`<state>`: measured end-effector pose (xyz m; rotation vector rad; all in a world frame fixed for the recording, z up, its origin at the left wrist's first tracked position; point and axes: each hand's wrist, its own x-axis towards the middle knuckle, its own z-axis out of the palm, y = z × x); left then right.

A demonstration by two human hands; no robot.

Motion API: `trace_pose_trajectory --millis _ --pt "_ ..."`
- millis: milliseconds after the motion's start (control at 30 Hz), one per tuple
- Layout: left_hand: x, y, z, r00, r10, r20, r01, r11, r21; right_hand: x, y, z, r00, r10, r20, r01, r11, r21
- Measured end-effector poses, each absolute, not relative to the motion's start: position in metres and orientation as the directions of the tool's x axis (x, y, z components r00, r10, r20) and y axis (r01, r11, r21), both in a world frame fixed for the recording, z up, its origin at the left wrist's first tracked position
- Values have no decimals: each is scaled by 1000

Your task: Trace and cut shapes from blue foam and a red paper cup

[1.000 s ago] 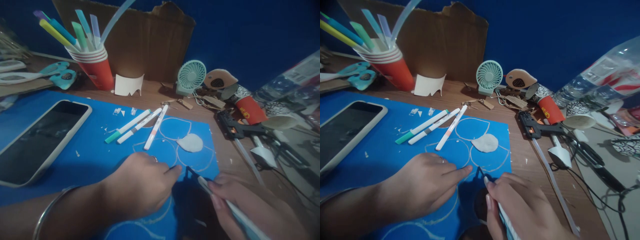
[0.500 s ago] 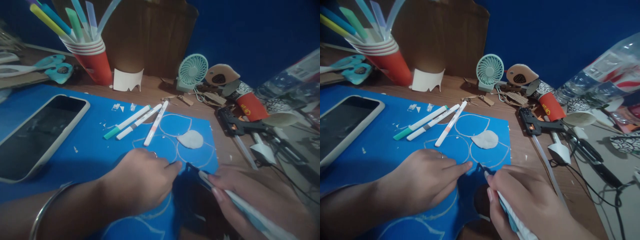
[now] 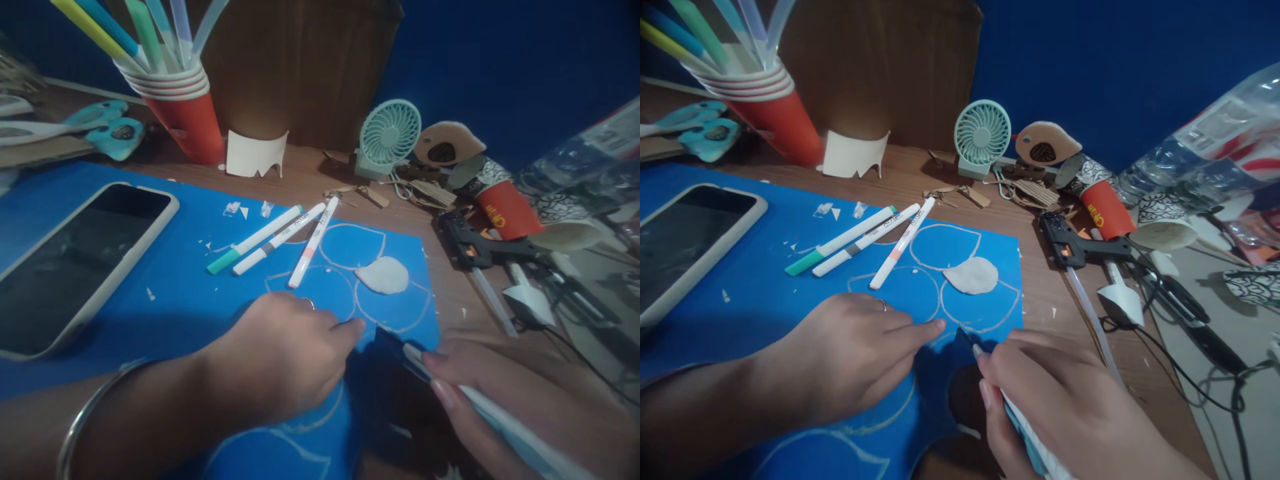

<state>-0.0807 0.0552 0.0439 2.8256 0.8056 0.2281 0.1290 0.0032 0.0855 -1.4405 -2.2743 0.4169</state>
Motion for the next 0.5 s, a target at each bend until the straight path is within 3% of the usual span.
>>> trace_pose_trajectory --millis 500 --pt "-81 56 42 841 530 106 497 -835 236 138 7 83 -495 828 265 732 561 -387"
